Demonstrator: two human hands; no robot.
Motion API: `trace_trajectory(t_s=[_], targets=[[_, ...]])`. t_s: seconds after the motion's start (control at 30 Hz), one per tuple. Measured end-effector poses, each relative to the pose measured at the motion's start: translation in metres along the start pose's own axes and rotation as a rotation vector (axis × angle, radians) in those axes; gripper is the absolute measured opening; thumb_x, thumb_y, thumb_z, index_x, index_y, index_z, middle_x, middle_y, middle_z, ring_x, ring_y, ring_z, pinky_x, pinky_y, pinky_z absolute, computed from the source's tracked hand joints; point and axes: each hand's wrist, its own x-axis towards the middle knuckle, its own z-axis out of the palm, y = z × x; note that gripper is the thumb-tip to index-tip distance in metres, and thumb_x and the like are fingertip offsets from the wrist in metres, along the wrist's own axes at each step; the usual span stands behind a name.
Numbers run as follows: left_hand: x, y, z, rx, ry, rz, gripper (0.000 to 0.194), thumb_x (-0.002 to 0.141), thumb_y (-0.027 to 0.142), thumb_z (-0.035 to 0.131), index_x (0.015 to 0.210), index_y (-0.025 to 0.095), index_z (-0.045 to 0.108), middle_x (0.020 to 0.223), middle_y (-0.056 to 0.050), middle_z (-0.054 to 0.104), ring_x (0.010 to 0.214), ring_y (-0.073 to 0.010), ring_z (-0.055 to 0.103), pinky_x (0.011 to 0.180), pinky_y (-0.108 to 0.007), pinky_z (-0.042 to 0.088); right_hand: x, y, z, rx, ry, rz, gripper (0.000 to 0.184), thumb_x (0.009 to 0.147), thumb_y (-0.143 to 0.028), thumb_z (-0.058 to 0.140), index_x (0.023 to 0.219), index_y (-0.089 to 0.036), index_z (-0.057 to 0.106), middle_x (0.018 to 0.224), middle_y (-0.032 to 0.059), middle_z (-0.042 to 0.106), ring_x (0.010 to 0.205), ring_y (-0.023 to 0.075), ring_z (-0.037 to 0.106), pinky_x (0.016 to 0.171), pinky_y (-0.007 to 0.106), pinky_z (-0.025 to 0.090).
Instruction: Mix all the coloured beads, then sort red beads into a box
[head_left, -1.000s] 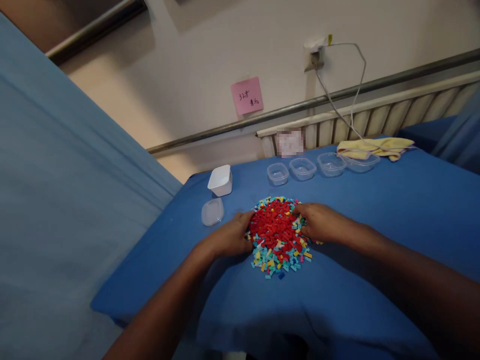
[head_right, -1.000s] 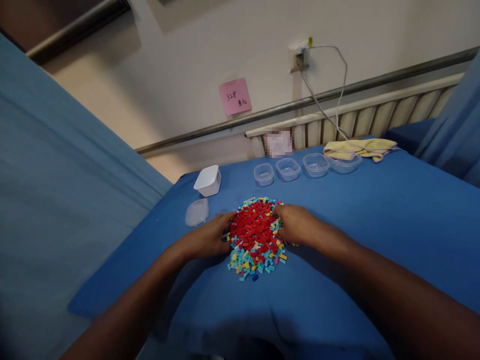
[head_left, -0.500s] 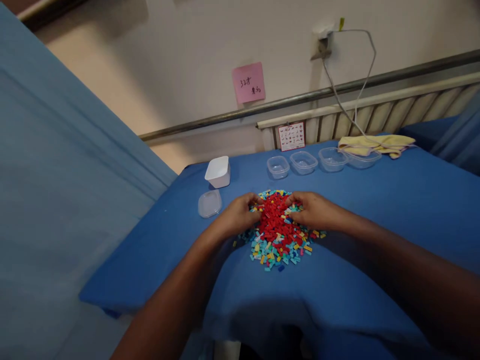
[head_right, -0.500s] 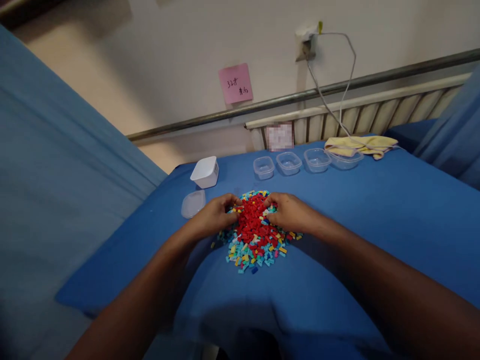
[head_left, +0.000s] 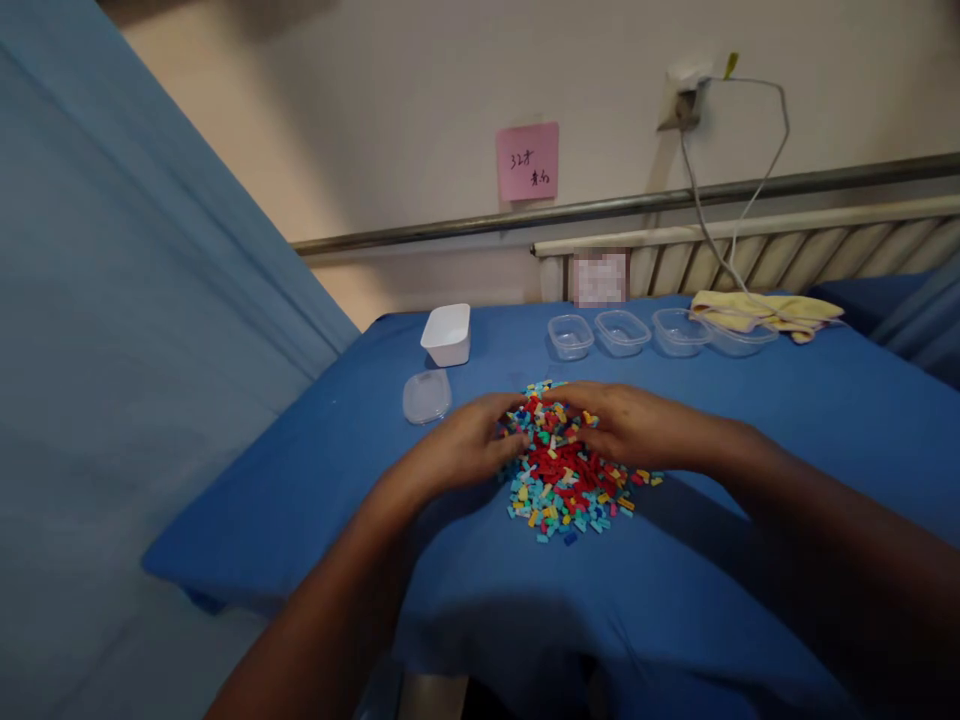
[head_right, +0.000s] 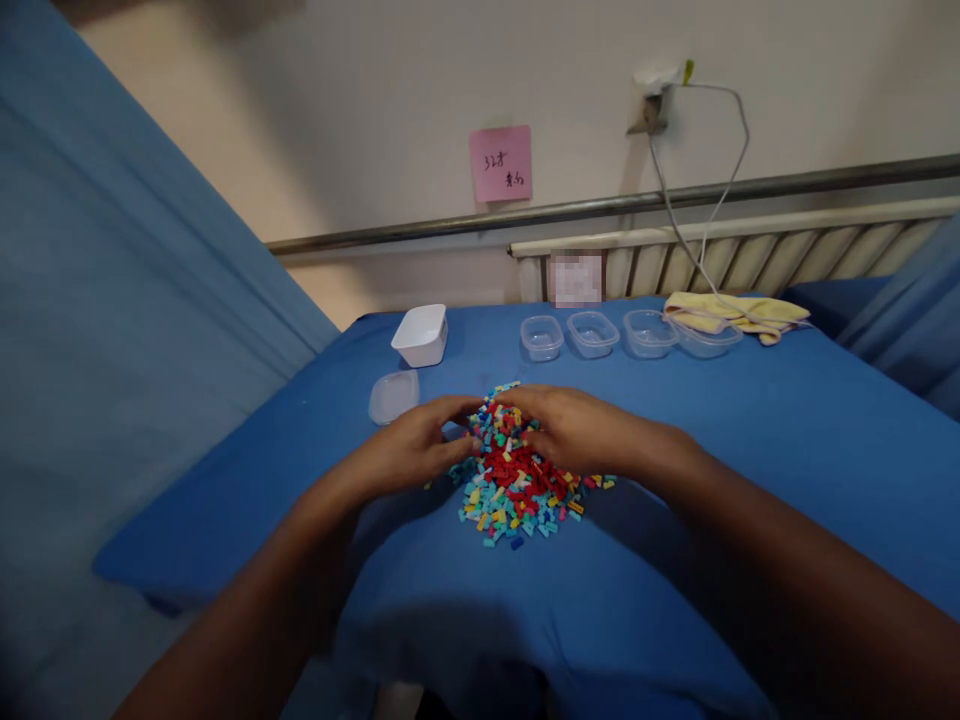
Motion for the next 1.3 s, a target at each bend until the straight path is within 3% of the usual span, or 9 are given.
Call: trace_trajectory(t_s=[0.07,0.17,0.27,0.37,0.53,0.77,0.9,1.1,1.3], targets=[[-0.021,0.001,-0.003,0.167,-0.024,-0.054,0.059,0.099,0.052,0.071,0.151,0.026,0.061,0.147,-0.011,0.067,0.127,-0.0338,0.067,0.108,-0.048,0.053,-0.020,0.007,-0.010,-0.005,-0.020,0.058,0.066,0.098,-0.030,0.067,0.163,-0.031,0.053,0.164,0.0048,0.060,0.148,0.0305,0.057,0.125,0.048,0.043],[-0.050,0.003,0.001,0.344,-0.090,-0.198,0.082,0.090,0.064,0.079,0.157,0.024,0.055,0.145,-0.016,0.068,0.125,-0.0415,0.068,0.103,-0.053,0.056,-0.059,0.028,-0.014,-0.075,-0.081,0.210,0.087,0.088,-0.050,0.084,0.165,-0.028,0.051,0.165,0.0117,0.057,0.148,0.0374,0.057,0.123,0.052,0.045],[-0.065,0.009,0.020,0.374,-0.104,-0.250,0.105,0.082,0.067,0.085,0.167,0.023,0.042,0.152,-0.022,0.062,0.132,-0.0456,0.065,0.106,-0.055,0.056,-0.090,0.043,-0.002,-0.204,-0.093,0.437,0.098,0.072,-0.051,0.096,0.157,-0.020,0.059,0.156,0.0228,0.062,0.139,0.0446,0.061,0.114,0.055,0.051],[-0.060,0.020,0.047,0.376,-0.084,-0.260,0.114,0.079,0.066,0.088,0.169,0.021,0.036,0.160,-0.026,0.053,0.138,-0.0480,0.061,0.109,-0.056,0.054,-0.096,0.037,0.018,-0.219,-0.096,0.510,0.090,0.071,-0.053,0.095,0.148,-0.017,0.065,0.144,0.0244,0.066,0.125,0.0421,0.068,0.105,0.051,0.055],[-0.032,0.030,0.077,0.376,-0.008,-0.300,0.101,0.090,0.058,0.081,0.166,0.013,0.031,0.155,-0.030,0.051,0.126,-0.0462,0.066,0.102,-0.053,0.057,-0.063,0.011,0.044,-0.194,-0.046,0.446,0.066,0.082,-0.051,0.086,0.135,-0.016,0.067,0.135,0.0230,0.068,0.121,0.0396,0.067,0.099,0.046,0.053],[-0.013,0.026,0.084,0.311,0.077,-0.293,0.059,0.094,0.030,0.071,0.143,0.010,0.046,0.138,-0.026,0.061,0.121,-0.0431,0.068,0.099,-0.050,0.057,-0.033,0.005,0.063,-0.170,0.064,0.477,0.052,0.085,-0.027,0.074,0.134,-0.015,0.062,0.132,0.0214,0.071,0.125,0.0374,0.066,0.100,0.043,0.051],[-0.009,0.022,0.088,0.264,0.138,-0.286,0.046,0.089,0.014,0.063,0.133,0.014,0.051,0.130,-0.020,0.066,0.119,-0.0395,0.069,0.100,-0.048,0.055,-0.032,0.005,0.065,-0.081,0.156,0.508,0.043,0.081,-0.021,0.070,0.123,-0.017,0.065,0.119,0.0159,0.076,0.110,0.0330,0.071,0.090,0.039,0.052],[0.011,0.019,0.079,0.148,0.220,-0.209,0.039,0.091,0.013,0.061,0.130,0.016,0.057,0.132,-0.016,0.069,0.123,-0.0355,0.068,0.102,-0.046,0.053,-0.022,0.011,0.056,0.265,0.225,0.503,0.026,0.082,-0.017,0.065,0.108,-0.021,0.066,0.091,0.0018,0.077,0.075,0.0204,0.070,0.068,0.030,0.049],[0.040,0.014,0.058,0.178,0.241,-0.116,0.027,0.093,0.014,0.065,0.120,0.015,0.064,0.118,-0.013,0.072,0.109,-0.0313,0.070,0.092,-0.041,0.053,0.001,0.015,0.036,0.104,0.248,0.419,0.030,0.085,-0.020,0.073,0.115,-0.020,0.070,0.102,0.0039,0.080,0.083,0.0204,0.070,0.072,0.029,0.048]])
